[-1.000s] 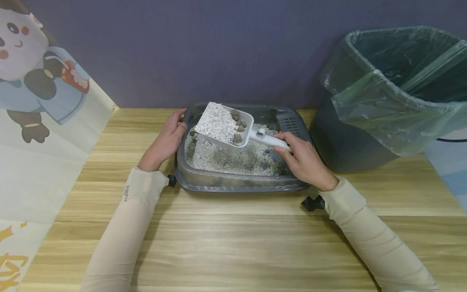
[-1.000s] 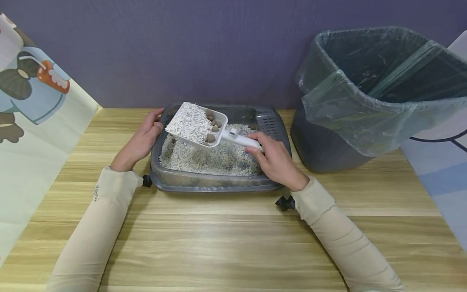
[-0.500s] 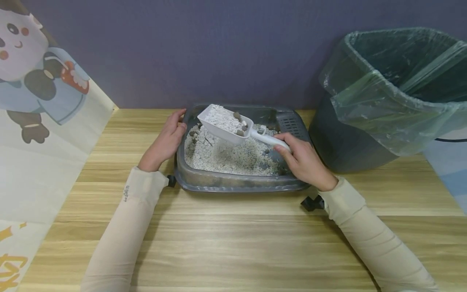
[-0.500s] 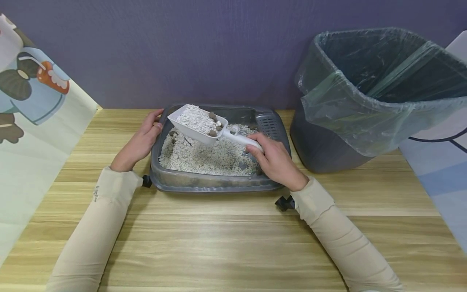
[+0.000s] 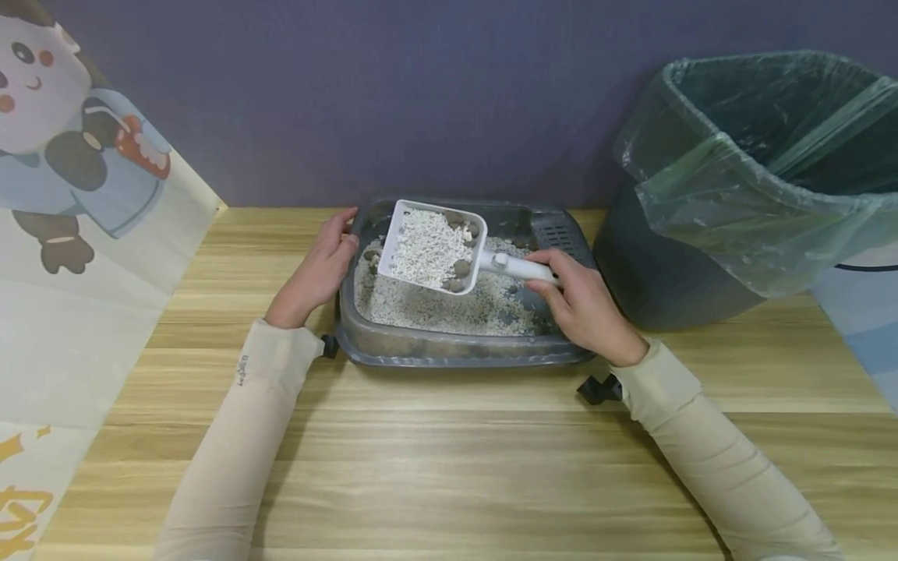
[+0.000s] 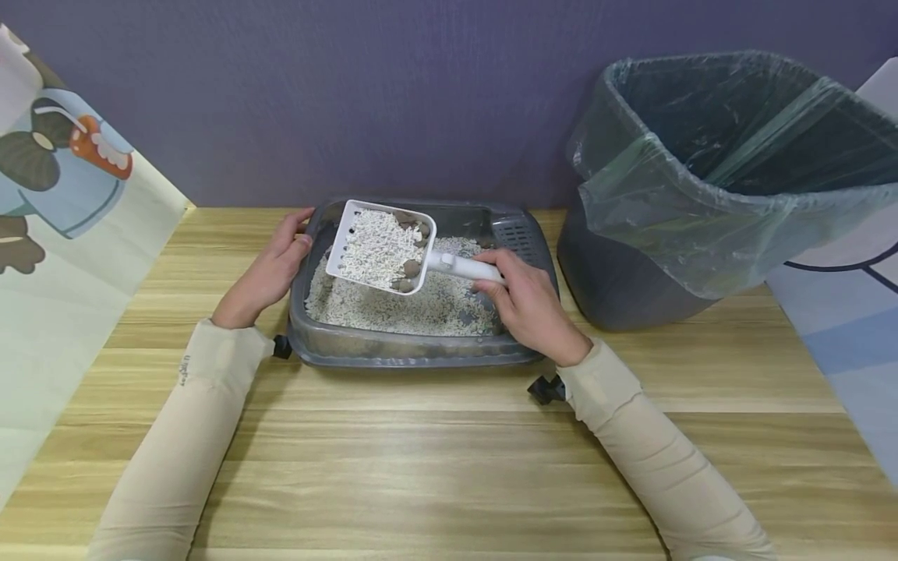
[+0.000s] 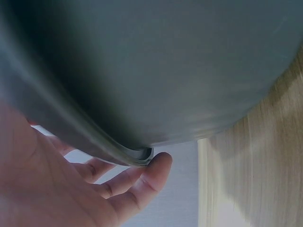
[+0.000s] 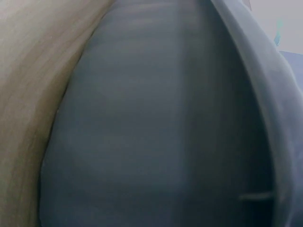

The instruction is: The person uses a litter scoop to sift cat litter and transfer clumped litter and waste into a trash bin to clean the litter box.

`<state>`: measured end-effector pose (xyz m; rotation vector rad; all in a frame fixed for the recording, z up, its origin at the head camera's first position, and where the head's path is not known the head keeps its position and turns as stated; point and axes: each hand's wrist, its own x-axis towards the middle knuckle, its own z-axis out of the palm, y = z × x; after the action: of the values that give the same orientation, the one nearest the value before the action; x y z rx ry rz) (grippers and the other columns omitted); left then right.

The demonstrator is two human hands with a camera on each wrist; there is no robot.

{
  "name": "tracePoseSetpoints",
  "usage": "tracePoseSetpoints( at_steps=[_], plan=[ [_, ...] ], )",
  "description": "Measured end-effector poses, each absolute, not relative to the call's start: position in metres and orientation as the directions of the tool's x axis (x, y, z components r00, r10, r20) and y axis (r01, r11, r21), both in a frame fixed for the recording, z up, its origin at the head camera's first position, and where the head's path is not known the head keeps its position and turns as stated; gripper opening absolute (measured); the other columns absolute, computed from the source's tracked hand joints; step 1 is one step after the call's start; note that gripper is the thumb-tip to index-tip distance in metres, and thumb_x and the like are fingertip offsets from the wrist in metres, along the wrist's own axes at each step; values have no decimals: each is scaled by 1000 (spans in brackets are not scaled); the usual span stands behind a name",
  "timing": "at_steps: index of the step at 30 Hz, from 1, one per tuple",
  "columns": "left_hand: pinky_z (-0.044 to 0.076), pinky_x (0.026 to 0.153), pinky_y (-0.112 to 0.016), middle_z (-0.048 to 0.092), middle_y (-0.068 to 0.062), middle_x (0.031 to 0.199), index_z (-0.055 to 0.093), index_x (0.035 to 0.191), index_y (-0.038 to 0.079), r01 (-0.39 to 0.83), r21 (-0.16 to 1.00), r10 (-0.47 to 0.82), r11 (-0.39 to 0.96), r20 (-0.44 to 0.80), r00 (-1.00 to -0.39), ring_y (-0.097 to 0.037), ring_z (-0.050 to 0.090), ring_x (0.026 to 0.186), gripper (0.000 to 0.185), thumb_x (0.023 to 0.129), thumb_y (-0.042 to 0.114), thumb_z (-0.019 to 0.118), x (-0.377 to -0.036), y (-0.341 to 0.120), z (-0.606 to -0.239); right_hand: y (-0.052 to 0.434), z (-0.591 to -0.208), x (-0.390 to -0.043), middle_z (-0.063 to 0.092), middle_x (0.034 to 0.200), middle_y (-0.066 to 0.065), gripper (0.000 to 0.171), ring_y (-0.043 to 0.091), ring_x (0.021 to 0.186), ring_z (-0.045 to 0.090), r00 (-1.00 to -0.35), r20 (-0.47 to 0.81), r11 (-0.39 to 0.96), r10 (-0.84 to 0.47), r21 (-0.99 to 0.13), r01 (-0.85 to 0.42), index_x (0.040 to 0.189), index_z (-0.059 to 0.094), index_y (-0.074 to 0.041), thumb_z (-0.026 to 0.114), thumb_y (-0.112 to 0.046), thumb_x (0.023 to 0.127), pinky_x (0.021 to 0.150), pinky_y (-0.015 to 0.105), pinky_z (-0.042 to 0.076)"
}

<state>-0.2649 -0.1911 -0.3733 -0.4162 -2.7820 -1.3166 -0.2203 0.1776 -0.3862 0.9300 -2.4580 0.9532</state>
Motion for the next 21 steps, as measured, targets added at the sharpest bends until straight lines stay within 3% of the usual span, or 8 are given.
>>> tracePoseSetpoints(
  at_steps=[21],
  plan=[
    [27, 102, -51, 35, -25, 134, 21, 148, 0, 256, 757, 224, 602, 149, -963, -37, 36, 121, 53, 100, 19, 30, -263, -191, -373, 177, -385, -218, 54, 85, 4, 32, 15, 61, 44, -781, 515, 579, -354, -535, -615, 123, 52, -5, 58, -15, 93, 56, 33, 35]
  ],
)
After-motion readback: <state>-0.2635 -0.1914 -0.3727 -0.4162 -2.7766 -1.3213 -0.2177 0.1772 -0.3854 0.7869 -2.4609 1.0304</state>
